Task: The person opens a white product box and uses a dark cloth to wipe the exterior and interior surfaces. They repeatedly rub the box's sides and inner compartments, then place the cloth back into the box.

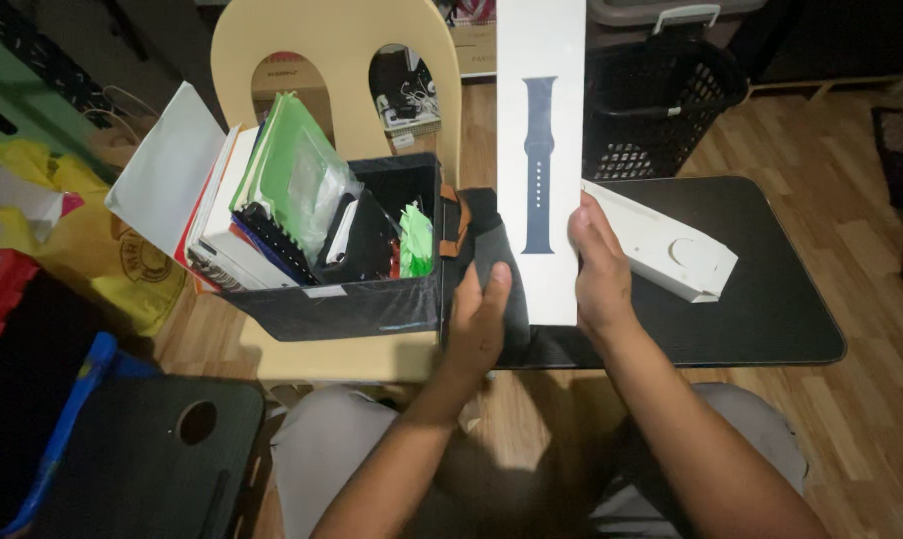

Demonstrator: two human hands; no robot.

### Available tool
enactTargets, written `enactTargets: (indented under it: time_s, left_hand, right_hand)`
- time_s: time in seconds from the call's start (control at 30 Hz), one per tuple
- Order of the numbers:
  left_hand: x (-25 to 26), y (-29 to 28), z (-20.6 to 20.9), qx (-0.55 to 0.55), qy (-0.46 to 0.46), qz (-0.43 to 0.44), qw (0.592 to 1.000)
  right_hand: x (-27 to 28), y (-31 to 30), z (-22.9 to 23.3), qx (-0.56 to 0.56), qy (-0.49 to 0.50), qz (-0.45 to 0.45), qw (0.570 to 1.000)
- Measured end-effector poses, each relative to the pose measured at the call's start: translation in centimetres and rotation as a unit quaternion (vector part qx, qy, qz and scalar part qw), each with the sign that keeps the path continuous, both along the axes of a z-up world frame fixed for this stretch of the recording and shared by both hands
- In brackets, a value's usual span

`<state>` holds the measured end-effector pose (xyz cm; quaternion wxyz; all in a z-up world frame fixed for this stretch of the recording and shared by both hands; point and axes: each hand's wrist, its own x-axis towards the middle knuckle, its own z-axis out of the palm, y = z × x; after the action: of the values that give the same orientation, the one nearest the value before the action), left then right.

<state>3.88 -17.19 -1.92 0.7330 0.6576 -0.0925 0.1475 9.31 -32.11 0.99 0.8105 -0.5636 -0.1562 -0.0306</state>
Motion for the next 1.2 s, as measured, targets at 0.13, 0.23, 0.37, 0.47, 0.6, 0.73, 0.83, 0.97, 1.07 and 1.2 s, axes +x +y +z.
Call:
enactTargets:
  time_s: [0.13,0.23,0.37,0.47,0.6,0.73,0.83,0.97,1.07,1.2]
  left_hand:
    - [-0.6,0.1,-0.4,-0.013,0.028,-0.052,0.998]
    - [-0.3,0.3,-0.2,0.006,0.04,-0.069,0.997]
    - [0.1,0.5,0.7,-0.028,0.106,-0.072,0.991]
    - [-0.4,0.8,1.5,-0.063,0.081,-0.082,0.991]
    - [-1.1,1.2,0.5,-0.042,0.043,-0.068,0.996]
    - [0.9,3.3,-2.4,-0.008,0.208,-0.067,0.976]
    - [0.7,4.8,-4.1,0.345,-0.123,0.173,0.914]
    - [0.4,4.8,-2.6,-0.074,0.013,0.189,0.979]
    - [-0.5,3.5,-0.1,0.022,-0.051,0.226,0.972]
    - [-1.8,1.9,1.8,0.337,-0.184,0.184,0.905]
  right_hand:
    - [0.1,0.1,0.6,0.126,0.07,0.125,0.982]
    - [-0.1,0.4,1.3,0.131,0.05,0.177,0.974]
    - [0.1,0.6,1.5,0.125,0.029,0.193,0.973]
    - [0.2,1.0,1.2,0.097,0.032,0.171,0.98]
    - [0.0,1.9,0.6,0.091,0.023,0.178,0.98]
    - [0.2,1.8,0.9,0.116,0.031,0.19,0.975]
    - [0.3,1.4,1.3,0.113,0.023,0.181,0.977]
    - [0.4,1.6,0.7,0.089,0.031,0.162,0.982]
    - [0.5,1.9,-1.2,0.127,0.089,0.188,0.97]
    - [1.0,1.9,-4.8,0.22,0.133,0.251,0.933]
